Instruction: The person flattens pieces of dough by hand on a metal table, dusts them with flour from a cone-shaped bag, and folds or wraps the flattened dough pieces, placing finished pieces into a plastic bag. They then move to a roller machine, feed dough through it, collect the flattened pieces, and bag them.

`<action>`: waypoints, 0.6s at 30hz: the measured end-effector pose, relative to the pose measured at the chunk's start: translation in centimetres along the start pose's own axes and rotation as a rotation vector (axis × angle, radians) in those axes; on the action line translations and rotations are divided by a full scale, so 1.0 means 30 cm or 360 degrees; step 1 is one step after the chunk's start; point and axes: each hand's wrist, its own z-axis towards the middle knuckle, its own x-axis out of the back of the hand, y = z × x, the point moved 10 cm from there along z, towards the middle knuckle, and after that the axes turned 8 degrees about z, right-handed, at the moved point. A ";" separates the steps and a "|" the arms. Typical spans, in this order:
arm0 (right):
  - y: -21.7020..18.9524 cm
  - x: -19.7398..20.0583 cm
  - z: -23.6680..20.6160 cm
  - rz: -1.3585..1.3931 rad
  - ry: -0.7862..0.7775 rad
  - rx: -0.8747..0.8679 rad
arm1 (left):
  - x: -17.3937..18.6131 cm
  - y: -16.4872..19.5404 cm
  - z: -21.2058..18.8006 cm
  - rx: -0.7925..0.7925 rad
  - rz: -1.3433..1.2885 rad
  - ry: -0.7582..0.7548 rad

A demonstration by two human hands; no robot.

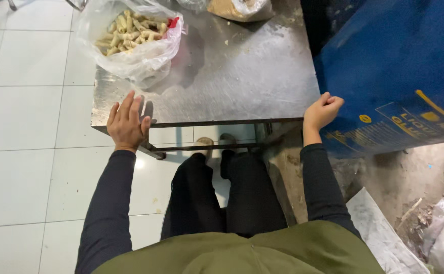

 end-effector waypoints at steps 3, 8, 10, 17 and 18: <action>0.011 0.058 0.007 -0.0157 -0.0054 -0.0005 | 0.114 0.000 -0.032 0.0243 -0.0273 0.0179; -0.025 0.075 0.020 0.0297 -0.0296 0.0045 | 0.157 -0.021 -0.105 0.1189 -0.0911 0.0178; -0.145 0.020 0.063 0.0485 -0.0377 0.0229 | 0.155 0.019 -0.002 0.1200 -0.1098 0.0248; -0.350 0.153 0.568 0.1555 -0.0167 0.0215 | 0.362 0.046 0.510 0.0631 -0.1085 0.0549; -0.320 0.188 0.604 0.1469 -0.0131 0.0083 | 0.405 0.013 0.540 0.0658 -0.1211 0.0687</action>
